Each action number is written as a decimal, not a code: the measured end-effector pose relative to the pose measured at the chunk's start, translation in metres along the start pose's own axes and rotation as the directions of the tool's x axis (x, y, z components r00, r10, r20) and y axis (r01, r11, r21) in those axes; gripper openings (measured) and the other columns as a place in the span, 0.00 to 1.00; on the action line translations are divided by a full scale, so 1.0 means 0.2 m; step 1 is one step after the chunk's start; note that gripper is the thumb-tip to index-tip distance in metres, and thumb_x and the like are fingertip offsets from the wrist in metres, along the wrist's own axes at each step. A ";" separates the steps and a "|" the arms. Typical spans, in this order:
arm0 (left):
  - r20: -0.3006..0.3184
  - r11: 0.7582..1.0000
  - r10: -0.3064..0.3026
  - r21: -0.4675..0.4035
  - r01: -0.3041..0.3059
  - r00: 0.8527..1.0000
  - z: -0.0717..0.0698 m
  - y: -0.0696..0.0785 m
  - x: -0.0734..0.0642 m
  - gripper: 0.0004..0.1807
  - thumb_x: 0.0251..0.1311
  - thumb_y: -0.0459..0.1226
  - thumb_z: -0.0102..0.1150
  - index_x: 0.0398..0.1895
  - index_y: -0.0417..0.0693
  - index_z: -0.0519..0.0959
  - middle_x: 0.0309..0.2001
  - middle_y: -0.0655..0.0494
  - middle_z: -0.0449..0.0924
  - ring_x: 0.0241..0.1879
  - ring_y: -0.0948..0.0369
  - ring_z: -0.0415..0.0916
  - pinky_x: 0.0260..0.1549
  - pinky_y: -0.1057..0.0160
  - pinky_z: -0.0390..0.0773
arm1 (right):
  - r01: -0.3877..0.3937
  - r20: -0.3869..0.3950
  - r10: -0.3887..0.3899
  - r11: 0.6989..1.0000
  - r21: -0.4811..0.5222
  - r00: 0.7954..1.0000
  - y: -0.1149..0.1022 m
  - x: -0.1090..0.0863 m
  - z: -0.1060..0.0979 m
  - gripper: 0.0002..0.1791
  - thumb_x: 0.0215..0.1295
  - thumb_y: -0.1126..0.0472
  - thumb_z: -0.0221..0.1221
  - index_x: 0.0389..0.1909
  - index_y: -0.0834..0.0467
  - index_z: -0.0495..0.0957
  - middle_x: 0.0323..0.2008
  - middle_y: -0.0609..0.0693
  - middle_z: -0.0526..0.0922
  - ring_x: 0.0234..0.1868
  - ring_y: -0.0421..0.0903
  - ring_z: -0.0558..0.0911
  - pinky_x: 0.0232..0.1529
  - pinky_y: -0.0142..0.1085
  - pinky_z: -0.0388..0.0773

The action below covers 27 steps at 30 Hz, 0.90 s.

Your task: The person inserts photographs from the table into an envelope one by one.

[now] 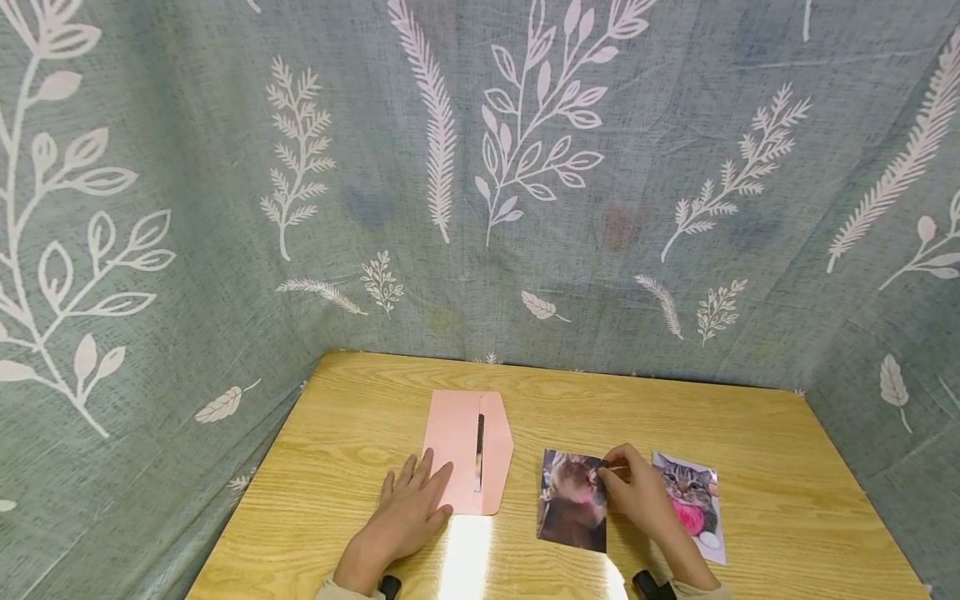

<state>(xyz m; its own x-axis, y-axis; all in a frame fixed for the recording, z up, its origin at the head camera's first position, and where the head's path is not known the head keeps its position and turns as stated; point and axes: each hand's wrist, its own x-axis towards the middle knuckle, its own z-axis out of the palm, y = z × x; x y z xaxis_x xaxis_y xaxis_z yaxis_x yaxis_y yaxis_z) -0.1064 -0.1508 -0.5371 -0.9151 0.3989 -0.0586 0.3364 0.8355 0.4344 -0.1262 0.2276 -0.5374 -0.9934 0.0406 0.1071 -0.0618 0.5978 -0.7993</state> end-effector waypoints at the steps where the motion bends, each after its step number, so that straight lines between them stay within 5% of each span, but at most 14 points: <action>1: 0.001 1.000 0.001 -0.001 -0.001 1.000 0.00 0.00 0.00 0.34 0.71 0.48 0.56 0.76 0.48 0.62 0.77 0.35 0.47 0.75 0.34 0.41 0.63 0.24 0.44 | -0.024 0.003 0.024 0.999 0.032 1.000 0.00 0.00 0.00 0.09 0.62 0.71 0.66 0.40 0.61 0.76 0.35 0.51 0.84 0.37 0.46 0.84 0.36 0.35 0.81; 9: 0.005 1.000 0.003 -0.008 -0.003 1.000 0.00 0.00 0.00 0.34 0.72 0.47 0.56 0.77 0.48 0.61 0.77 0.35 0.46 0.75 0.34 0.41 0.63 0.24 0.43 | -0.116 0.029 0.113 0.977 0.179 0.993 0.00 0.01 -0.01 0.10 0.64 0.73 0.64 0.44 0.65 0.75 0.31 0.52 0.83 0.31 0.43 0.82 0.31 0.33 0.80; 17: 0.002 1.000 0.004 -0.005 -0.004 1.000 0.00 0.01 0.00 0.34 0.72 0.47 0.55 0.77 0.48 0.61 0.77 0.35 0.47 0.75 0.34 0.41 0.62 0.24 0.43 | -0.225 0.119 0.193 0.890 0.397 0.974 -0.01 0.02 -0.02 0.16 0.65 0.74 0.61 0.52 0.69 0.71 0.32 0.57 0.82 0.26 0.44 0.81 0.23 0.42 0.83; 27: -0.005 1.000 0.010 -0.010 -0.010 1.000 0.00 0.00 0.00 0.34 0.71 0.47 0.56 0.76 0.47 0.61 0.77 0.34 0.47 0.75 0.34 0.41 0.62 0.23 0.43 | -0.270 0.160 0.219 0.831 0.487 0.963 -0.04 0.03 -0.03 0.19 0.67 0.72 0.60 0.56 0.71 0.68 0.33 0.57 0.80 0.23 0.42 0.76 0.24 0.45 0.84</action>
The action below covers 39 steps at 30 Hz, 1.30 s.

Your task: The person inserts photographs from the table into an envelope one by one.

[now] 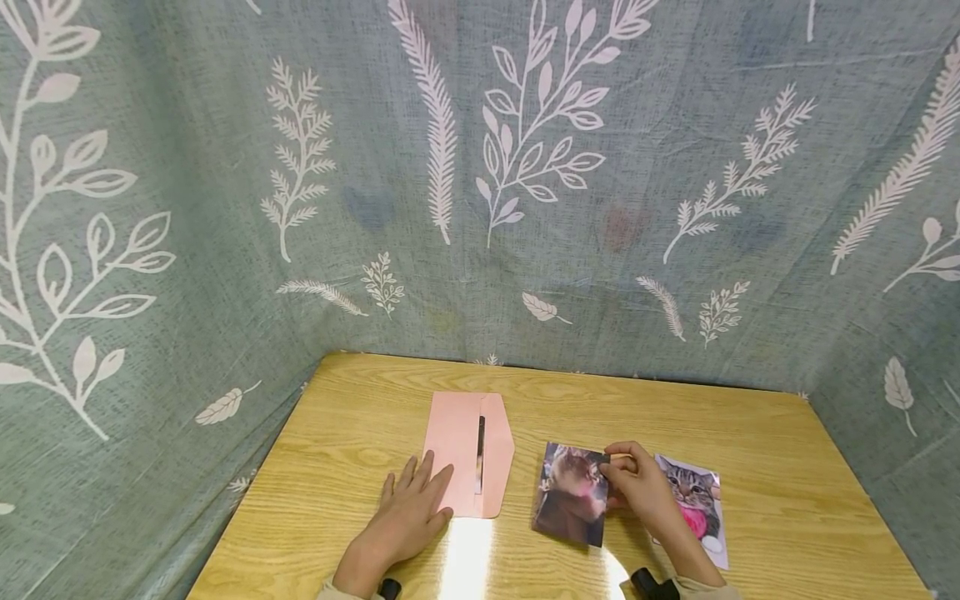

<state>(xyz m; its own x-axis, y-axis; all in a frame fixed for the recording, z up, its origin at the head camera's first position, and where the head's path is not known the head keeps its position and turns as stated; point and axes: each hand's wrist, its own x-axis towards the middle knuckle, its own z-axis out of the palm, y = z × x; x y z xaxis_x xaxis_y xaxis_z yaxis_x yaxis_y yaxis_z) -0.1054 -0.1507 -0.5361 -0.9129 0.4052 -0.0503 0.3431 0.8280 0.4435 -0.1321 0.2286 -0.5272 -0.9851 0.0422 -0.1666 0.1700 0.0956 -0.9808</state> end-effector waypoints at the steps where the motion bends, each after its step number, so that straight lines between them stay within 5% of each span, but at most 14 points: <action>1: -0.004 1.000 0.001 -0.001 -0.001 1.000 0.00 0.00 0.00 0.34 0.71 0.47 0.56 0.76 0.47 0.62 0.77 0.34 0.47 0.75 0.34 0.41 0.62 0.23 0.43 | 0.002 0.001 -0.002 1.000 0.005 1.000 0.00 0.00 0.00 0.19 0.67 0.73 0.60 0.56 0.71 0.68 0.33 0.57 0.80 0.23 0.42 0.76 0.24 0.45 0.84; 39: -0.003 1.000 0.004 0.015 -0.004 1.000 0.01 -0.01 0.00 0.34 0.72 0.48 0.55 0.76 0.47 0.61 0.77 0.34 0.48 0.74 0.34 0.42 0.62 0.23 0.44 | 0.112 0.034 -0.111 0.993 -0.038 0.993 -0.16 0.34 0.30 0.17 0.68 0.73 0.59 0.56 0.70 0.70 0.36 0.62 0.80 0.26 0.54 0.83 0.28 0.59 0.83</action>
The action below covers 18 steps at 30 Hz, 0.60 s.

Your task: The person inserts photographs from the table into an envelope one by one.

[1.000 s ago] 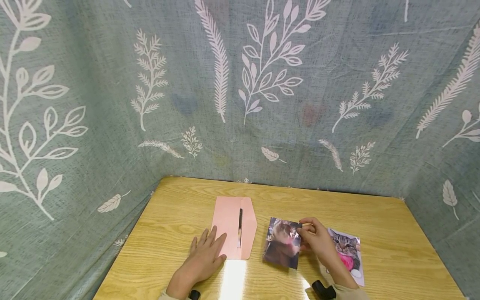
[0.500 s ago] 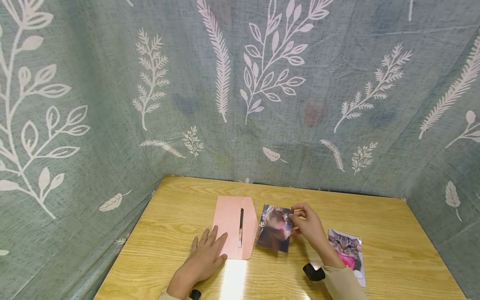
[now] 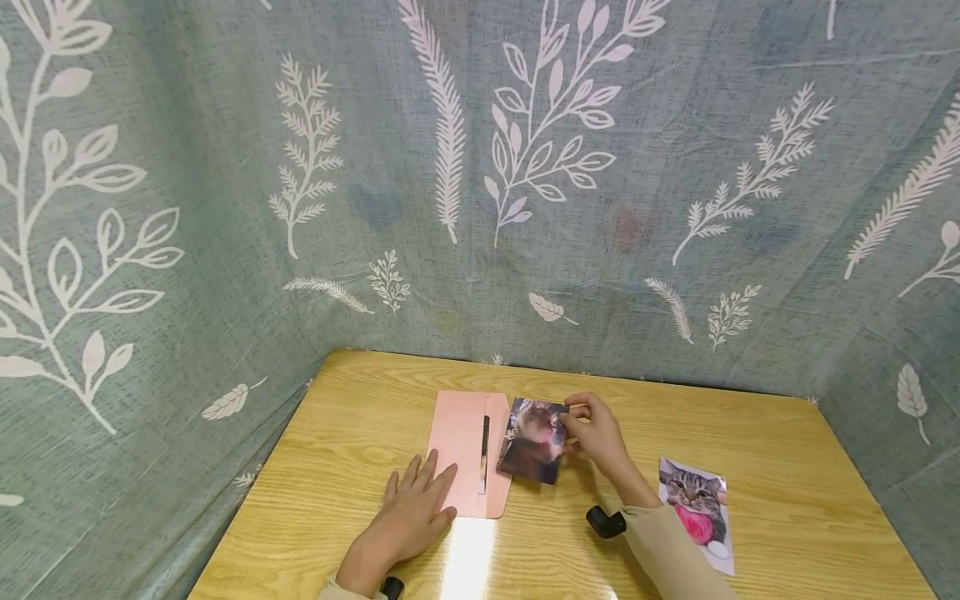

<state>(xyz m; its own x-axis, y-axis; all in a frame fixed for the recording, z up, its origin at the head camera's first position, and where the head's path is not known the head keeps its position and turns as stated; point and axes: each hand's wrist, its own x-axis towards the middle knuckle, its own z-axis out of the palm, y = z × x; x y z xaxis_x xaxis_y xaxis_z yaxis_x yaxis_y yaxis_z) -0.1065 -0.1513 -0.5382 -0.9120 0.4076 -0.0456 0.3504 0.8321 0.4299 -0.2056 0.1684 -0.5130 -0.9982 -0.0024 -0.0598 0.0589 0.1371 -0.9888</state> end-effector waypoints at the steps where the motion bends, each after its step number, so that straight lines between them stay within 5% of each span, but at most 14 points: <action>1: 0.002 1.000 -0.002 0.003 0.002 1.000 0.00 0.00 0.00 0.34 0.72 0.48 0.55 0.77 0.48 0.61 0.77 0.35 0.48 0.74 0.34 0.42 0.62 0.23 0.44 | 0.001 -0.002 -0.001 1.000 0.002 1.000 0.00 0.01 0.01 0.17 0.68 0.74 0.59 0.56 0.70 0.70 0.35 0.62 0.80 0.25 0.53 0.83 0.28 0.58 0.83; 18: 0.009 1.000 -0.010 -0.018 0.010 1.000 -0.01 0.00 -0.01 0.34 0.72 0.48 0.55 0.77 0.48 0.61 0.77 0.35 0.47 0.75 0.34 0.41 0.62 0.24 0.43 | -0.022 0.005 0.022 0.999 -0.034 1.000 0.07 0.06 0.11 0.15 0.66 0.74 0.59 0.51 0.69 0.71 0.31 0.59 0.79 0.21 0.48 0.81 0.20 0.48 0.83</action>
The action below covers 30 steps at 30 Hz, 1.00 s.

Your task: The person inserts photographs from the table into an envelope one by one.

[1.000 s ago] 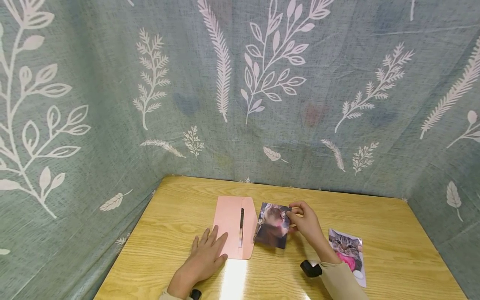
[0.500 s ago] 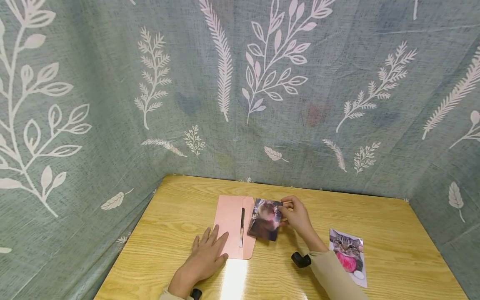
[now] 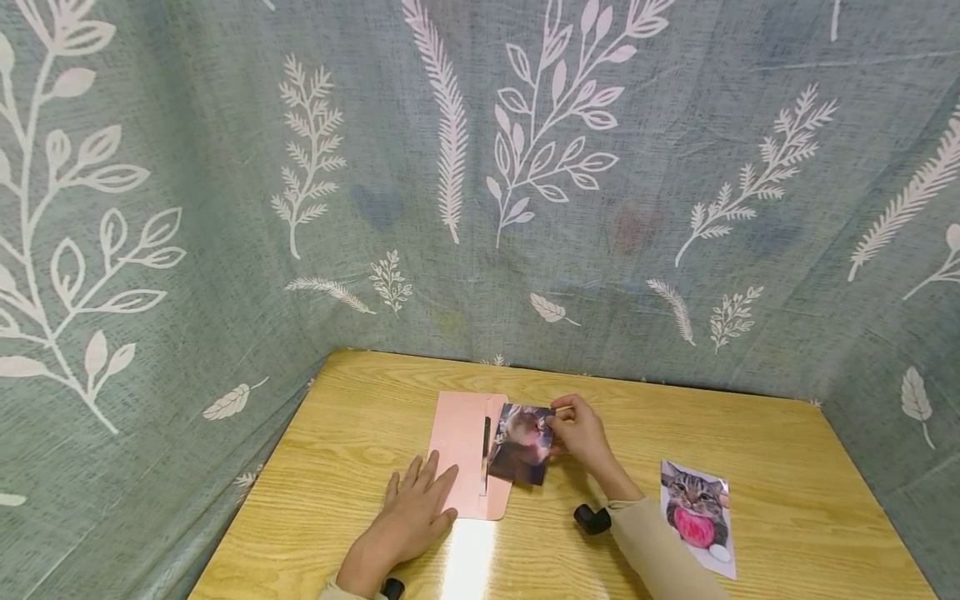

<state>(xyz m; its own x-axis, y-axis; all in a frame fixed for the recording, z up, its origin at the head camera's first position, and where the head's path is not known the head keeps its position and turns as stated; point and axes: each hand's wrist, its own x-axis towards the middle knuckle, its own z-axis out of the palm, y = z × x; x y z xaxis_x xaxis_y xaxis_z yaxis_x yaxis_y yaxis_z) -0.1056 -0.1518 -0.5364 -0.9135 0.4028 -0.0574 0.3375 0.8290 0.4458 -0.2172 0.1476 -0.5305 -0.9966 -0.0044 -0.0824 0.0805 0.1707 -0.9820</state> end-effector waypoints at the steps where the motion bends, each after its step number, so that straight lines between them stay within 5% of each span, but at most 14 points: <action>1: 0.000 1.000 0.001 0.001 -0.001 1.000 0.00 0.00 0.00 0.34 0.72 0.48 0.55 0.77 0.48 0.61 0.77 0.35 0.47 0.75 0.34 0.41 0.62 0.24 0.43 | 0.003 0.001 -0.003 1.000 -0.004 1.000 0.00 0.00 0.00 0.14 0.66 0.74 0.60 0.51 0.69 0.71 0.31 0.59 0.79 0.20 0.47 0.81 0.20 0.48 0.83; 30: -0.004 1.000 0.010 -0.004 -0.010 1.000 0.01 -0.01 -0.01 0.34 0.72 0.48 0.55 0.76 0.47 0.61 0.77 0.35 0.46 0.75 0.34 0.40 0.63 0.24 0.42 | -0.009 0.086 0.010 1.000 -0.018 0.996 0.02 0.01 0.15 0.13 0.65 0.74 0.59 0.50 0.68 0.72 0.33 0.57 0.78 0.18 0.47 0.80 0.19 0.47 0.83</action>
<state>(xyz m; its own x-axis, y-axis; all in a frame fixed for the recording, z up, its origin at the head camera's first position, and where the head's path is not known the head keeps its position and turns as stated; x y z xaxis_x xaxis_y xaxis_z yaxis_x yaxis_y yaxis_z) -0.1049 -0.1530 -0.5389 -0.9111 0.4092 -0.0496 0.3454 0.8235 0.4500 -0.2177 0.1192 -0.5392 -0.9904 -0.0873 -0.1067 0.0888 0.1885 -0.9781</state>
